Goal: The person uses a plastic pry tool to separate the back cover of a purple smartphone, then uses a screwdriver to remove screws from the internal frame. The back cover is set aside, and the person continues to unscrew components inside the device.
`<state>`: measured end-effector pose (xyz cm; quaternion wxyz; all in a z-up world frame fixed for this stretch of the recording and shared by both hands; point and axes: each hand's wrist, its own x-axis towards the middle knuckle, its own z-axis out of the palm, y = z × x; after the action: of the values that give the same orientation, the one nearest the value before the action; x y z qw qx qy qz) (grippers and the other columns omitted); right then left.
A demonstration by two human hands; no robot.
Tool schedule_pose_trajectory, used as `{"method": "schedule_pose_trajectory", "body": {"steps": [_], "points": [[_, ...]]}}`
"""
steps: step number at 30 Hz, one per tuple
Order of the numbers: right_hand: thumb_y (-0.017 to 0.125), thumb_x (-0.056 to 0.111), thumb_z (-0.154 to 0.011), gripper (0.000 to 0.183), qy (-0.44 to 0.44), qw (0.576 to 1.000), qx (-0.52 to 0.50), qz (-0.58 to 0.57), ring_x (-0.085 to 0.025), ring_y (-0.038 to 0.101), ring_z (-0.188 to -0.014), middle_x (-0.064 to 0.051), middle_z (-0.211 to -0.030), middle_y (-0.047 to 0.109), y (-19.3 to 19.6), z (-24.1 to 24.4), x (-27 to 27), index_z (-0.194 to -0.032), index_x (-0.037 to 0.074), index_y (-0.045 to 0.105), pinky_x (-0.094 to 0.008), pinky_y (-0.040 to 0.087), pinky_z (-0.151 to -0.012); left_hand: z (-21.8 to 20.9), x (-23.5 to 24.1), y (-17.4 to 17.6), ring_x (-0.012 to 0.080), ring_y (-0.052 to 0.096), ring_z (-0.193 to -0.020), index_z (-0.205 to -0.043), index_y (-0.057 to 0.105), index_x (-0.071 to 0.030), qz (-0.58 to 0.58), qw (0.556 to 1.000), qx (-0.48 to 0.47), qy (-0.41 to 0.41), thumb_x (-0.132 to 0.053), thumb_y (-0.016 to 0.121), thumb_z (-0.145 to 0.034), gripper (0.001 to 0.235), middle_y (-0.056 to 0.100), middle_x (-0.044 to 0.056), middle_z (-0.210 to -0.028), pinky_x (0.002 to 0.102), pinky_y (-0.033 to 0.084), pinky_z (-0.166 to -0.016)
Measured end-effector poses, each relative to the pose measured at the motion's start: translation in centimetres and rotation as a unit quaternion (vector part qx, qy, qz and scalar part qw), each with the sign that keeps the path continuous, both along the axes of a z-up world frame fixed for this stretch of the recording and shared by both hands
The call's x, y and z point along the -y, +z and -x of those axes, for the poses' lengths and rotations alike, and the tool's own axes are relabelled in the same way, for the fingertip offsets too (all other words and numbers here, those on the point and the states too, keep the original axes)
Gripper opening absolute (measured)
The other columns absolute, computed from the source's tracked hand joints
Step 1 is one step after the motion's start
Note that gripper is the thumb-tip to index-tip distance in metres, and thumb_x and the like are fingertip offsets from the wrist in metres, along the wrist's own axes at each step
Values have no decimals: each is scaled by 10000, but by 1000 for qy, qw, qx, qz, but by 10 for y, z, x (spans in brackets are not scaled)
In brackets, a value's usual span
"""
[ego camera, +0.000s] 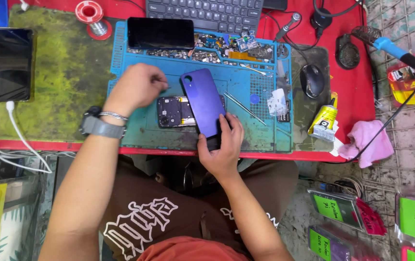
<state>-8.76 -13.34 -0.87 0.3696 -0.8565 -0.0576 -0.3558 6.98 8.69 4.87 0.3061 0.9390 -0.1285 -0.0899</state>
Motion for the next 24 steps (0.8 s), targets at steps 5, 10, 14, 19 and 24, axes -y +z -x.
{"method": "schedule_pose_trajectory", "body": {"steps": [5,10,14,19,24], "points": [[789,154,-810,607,6,1000,13,-8,-496,557,-1239,-266,-1320,563,-1,0,1,-1345,-64,604,-641,407,-1085,3,-32,-4,453,665,-1048,-1057,800,-119,-11,996,77,-37,-180,696,-941,167,730,178,-996,545,539,-923],[790,137,-805,618,21,1000,5,2,-488,567,-1232,-271,-1324,568,0,4,5,-1355,-74,603,-626,415,-1086,6,-50,-41,368,662,-1014,-1074,802,-131,34,989,140,-23,-205,757,-945,155,695,105,-987,478,549,-903],[789,107,-819,611,46,998,-12,-43,-468,558,-1274,-258,-1355,553,1,3,14,-1372,-65,594,-586,455,-1063,2,-58,-55,244,656,-950,-1108,794,-188,118,977,175,3,-166,787,-939,171,660,24,-1011,393,549,-870],[787,1,-823,609,57,996,-28,-66,-441,559,-1273,-249,-1353,524,24,-27,47,-1397,-36,588,-508,540,-1000,2,-61,-56,316,669,-1041,-1080,789,-148,153,972,180,-7,-153,861,-801,287,645,64,-1092,426,542,-887],[728,-89,-924,472,20,990,-5,-138,-337,639,-1098,-225,-1255,563,9,-137,131,-1366,-52,568,-432,607,-893,-3,-63,-67,299,708,-1003,-910,777,-123,175,964,197,24,-156,862,-798,145,659,61,-1089,362,562,-825]]}}
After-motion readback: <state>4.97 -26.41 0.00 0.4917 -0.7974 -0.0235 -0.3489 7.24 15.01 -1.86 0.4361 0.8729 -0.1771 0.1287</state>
